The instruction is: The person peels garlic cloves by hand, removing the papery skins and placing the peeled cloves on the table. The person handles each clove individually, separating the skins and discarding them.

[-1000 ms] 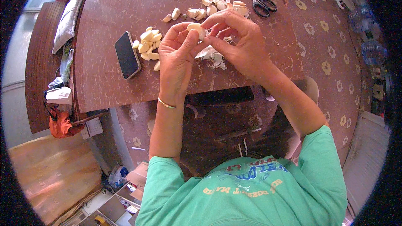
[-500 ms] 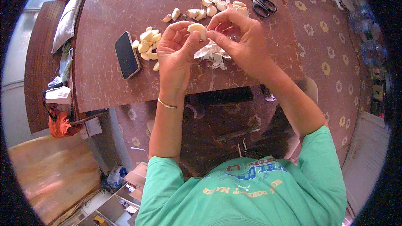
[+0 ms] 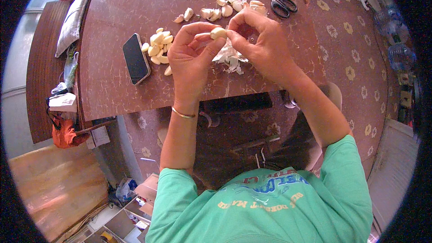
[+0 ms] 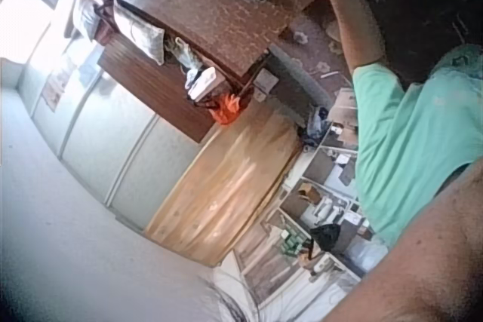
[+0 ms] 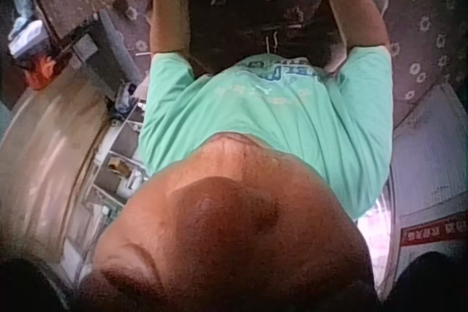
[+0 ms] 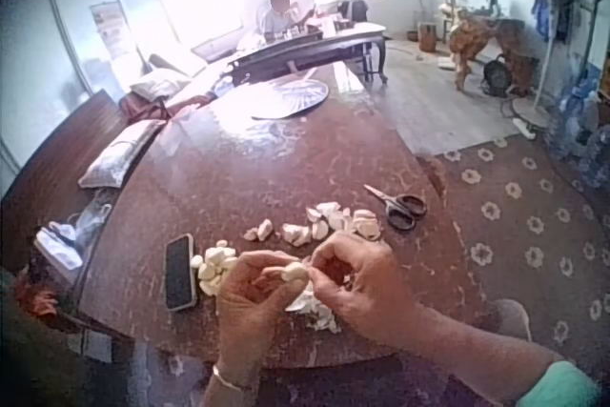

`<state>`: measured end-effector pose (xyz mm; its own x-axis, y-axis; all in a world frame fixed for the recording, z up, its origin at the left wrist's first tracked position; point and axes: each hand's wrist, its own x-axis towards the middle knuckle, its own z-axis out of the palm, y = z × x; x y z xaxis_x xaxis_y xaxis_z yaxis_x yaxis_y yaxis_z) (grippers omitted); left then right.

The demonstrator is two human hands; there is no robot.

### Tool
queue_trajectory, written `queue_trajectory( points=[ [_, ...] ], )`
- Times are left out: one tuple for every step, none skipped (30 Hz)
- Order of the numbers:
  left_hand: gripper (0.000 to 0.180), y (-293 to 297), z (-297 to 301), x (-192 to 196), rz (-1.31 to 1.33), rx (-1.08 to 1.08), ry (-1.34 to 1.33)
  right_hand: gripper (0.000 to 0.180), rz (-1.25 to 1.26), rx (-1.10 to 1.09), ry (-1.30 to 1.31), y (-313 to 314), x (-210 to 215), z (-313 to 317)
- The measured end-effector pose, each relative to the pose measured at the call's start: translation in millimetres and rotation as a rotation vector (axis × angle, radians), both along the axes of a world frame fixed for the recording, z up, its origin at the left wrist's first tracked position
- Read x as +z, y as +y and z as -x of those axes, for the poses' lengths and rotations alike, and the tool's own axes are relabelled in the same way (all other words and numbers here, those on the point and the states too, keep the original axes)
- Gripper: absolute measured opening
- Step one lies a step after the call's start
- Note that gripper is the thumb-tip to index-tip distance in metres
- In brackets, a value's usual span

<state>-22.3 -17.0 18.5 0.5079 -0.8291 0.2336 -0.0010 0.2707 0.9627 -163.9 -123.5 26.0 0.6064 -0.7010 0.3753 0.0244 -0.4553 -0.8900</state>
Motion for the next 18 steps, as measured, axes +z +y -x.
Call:
queue_trajectory(
  points=[
    [0.028,0,0,-1,0.006,-0.001,-0.006,0.015,-0.025,0.017,0.013,0,0,0],
    [0.028,0,0,-2,0.012,-0.003,-0.011,0.016,-0.049,0.033,0.026,-1,1,0],
    [0.028,0,0,-3,0.014,-0.001,0.017,0.017,-0.074,0.050,0.040,-1,1,0],
    [0.028,0,-1,-4,0.018,0.002,0.044,0.016,-0.082,0.057,0.044,-1,1,1],
    [0.028,0,-2,-5,0.021,0.004,0.071,0.016,-0.090,0.064,0.048,-1,1,1],
    [0.029,0,-4,-5,0.031,-0.002,0.131,0.016,-0.098,0.071,0.053,-1,2,2],
    [0.029,1,-6,-5,0.041,-0.009,0.191,0.016,-0.096,0.060,0.051,-1,1,2],
    [0.029,1,-8,-5,0.051,-0.015,0.251,0.016,-0.094,0.050,0.048,-1,0,2],
    [0.029,0,-9,-5,0.052,-0.019,0.268,0.015,-0.092,0.039,0.046,-2,0,2],
    [0.029,0,-10,-5,0.053,-0.021,0.284,0.015,-0.096,0.034,0.062,-2,0,2],
    [0.029,0,-11,-5,0.054,-0.024,0.300,0.014,-0.099,0.028,0.078,-3,0,2],
    [0.029,1,-11,-5,0.048,-0.030,0.293,0.013,-0.103,0.023,0.094,-3,1,3],
    [0.028,1,-11,-5,0.042,-0.039,0.287,0.013,-0.090,0.023,0.041,-2,0,2],
    [0.028,0,-10,-5,0.036,-0.048,0.282,0.013,-0.077,0.023,-0.013,-1,-1,-1],
    [0.028,0,-9,-5,0.034,-0.051,0.277,0.012,-0.064,0.023,-0.066,-1,-2,-2],
    [0.028,0,-9,-6,0.031,-0.052,0.269,0.012,-0.062,0.020,-0.057,0,-1,-2],
    [0.027,0,-8,-6,0.028,-0.054,0.261,0.011,-0.060,0.017,-0.047,1,1,-1],
    [0.028,-1,-7,-7,0.022,-0.058,0.246,0.010,-0.057,0.015,-0.037,1,3,0]
  ],
)
